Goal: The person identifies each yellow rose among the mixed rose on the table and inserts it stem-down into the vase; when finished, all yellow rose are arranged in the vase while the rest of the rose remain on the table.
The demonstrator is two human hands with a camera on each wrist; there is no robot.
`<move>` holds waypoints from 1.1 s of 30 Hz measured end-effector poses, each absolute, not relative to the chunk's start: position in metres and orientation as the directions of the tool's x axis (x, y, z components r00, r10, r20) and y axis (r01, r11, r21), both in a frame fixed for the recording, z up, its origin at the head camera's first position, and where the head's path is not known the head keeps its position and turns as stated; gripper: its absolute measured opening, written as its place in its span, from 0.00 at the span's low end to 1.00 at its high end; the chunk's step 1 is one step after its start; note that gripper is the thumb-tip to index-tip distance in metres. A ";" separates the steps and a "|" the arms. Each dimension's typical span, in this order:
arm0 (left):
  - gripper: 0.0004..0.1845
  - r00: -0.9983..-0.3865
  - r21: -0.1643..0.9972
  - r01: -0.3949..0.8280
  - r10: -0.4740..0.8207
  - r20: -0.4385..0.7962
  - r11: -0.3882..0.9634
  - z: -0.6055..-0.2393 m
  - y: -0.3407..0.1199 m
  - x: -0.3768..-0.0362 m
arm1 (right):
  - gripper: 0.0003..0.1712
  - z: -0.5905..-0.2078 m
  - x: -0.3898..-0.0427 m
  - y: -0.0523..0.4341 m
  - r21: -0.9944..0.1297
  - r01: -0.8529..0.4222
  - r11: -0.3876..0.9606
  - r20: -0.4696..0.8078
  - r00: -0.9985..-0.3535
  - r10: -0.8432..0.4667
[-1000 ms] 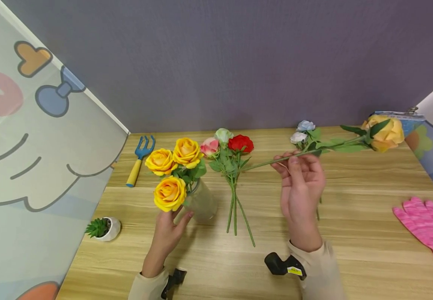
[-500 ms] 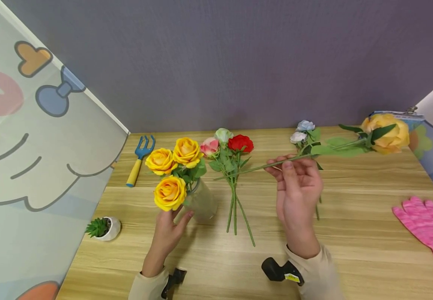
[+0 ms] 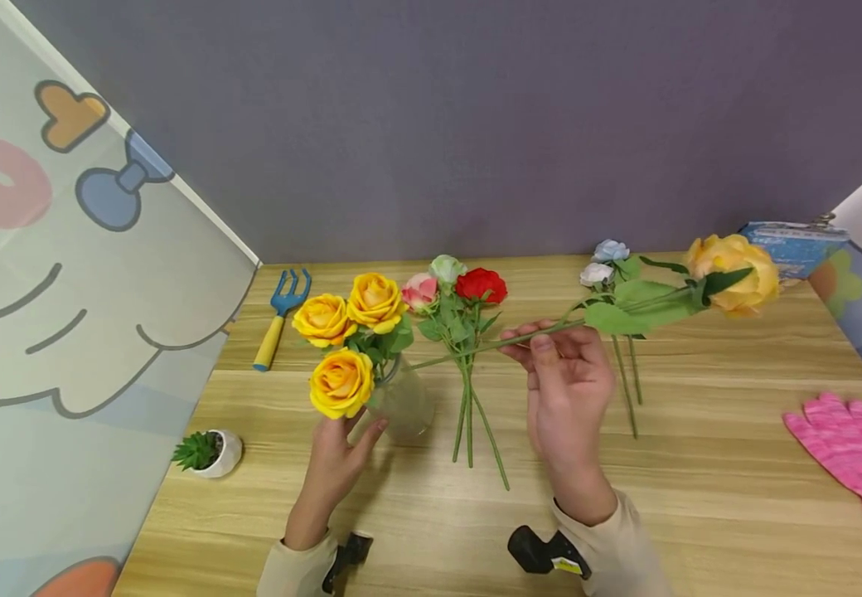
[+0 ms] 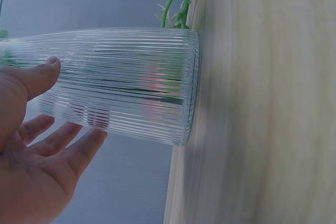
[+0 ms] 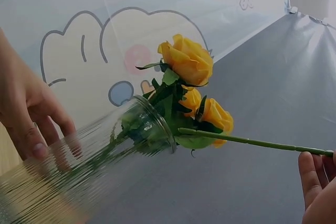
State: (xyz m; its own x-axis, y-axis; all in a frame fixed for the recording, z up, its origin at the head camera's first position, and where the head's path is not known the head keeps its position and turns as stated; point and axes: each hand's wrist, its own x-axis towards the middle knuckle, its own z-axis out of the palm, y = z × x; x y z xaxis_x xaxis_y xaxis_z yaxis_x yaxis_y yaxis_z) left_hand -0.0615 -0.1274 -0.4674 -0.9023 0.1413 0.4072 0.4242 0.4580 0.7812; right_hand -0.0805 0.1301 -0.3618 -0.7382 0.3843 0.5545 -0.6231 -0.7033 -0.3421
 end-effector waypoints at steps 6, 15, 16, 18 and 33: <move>0.35 -0.904 0.790 0.423 0.144 0.403 0.445 -0.468 -0.127 -0.062 | 0.04 -0.362 -0.080 0.127 -0.327 -0.623 -0.710 0.557 -0.734 0.388; 0.35 -0.906 0.790 0.418 0.144 0.398 0.449 -0.468 -0.127 -0.062 | 0.07 -0.354 -0.087 0.118 -0.383 -0.655 -0.651 0.614 -0.707 0.350; 0.35 -0.906 0.790 0.418 0.143 0.398 0.450 -0.467 -0.127 -0.061 | 0.07 -0.353 -0.087 0.116 -0.393 -0.663 -0.638 0.621 -0.702 0.347; 0.35 -0.906 0.790 0.418 0.140 0.399 0.449 -0.467 -0.128 -0.061 | 0.06 -0.349 -0.088 0.113 -0.423 -0.680 -0.599 0.633 -0.694 0.342; 0.35 -0.912 0.803 0.406 0.140 0.385 0.436 -0.467 -0.127 -0.062 | 0.13 -0.338 -0.092 0.096 -0.569 -0.771 -0.286 0.743 -0.631 0.225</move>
